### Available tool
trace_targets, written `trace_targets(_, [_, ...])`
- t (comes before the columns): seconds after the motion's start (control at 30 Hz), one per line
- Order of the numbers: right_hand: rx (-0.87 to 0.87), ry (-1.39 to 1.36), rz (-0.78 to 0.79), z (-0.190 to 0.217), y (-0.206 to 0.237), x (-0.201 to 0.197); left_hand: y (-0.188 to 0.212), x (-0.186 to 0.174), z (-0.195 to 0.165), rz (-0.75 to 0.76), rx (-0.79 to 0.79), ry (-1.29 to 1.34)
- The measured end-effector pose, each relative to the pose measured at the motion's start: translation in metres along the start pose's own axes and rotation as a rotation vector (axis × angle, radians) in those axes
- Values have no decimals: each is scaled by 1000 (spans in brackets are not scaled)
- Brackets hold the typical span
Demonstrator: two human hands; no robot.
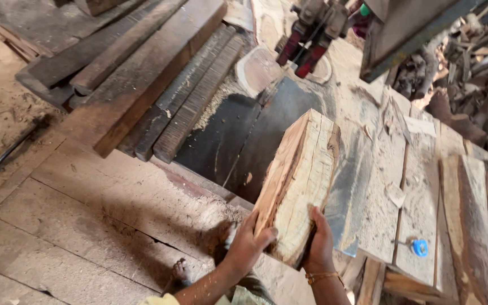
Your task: The person feeds wooden slabs one at a time into a band saw, cutting each slab lengthwise into thinner pieces, then moves the cut pieces aside and reaches for the next slab.
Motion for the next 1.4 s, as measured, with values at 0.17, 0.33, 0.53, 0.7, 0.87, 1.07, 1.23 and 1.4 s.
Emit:
trace_targets(0.17, [-8, 52, 9, 10, -17, 44, -31, -10, -19, -13, -58, -44])
trace_targets(0.33, [-33, 124, -1, 18, -34, 77, -53, -15, -34, -30, -21, -109])
trace_targets(0.53, [-41, 91, 99, 16, -33, 100, -67, -33, -43, -9, -109, -141])
trace_targets(0.7, [14, 111, 26, 8, -15, 113, -64, -49, -39, -24, -59, -275])
trace_targets(0.87, [19, 123, 23, 15, -18, 123, -72, -46, -36, -45, -75, -308])
trace_targets(1.07, [14, 164, 43, 13, -24, 134, -79, -51, -40, -50, -71, -295])
trace_targets(1.23, [-9, 169, 60, 12, -9, 140, -73, -58, -44, -22, -104, -324])
trace_targets(1.4, [6, 329, -41, 13, -1, 145, -73, -63, -45, -1, -104, -342])
Point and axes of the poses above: each hand's wrist, its own y-axis away from the middle knuckle, its own x-axis out of the palm, z = x × y, the point moved 1 cm from there along -y, towards the middle knuckle, and after that the axes turned 14 degrees about -z, right-handed, at the moved point
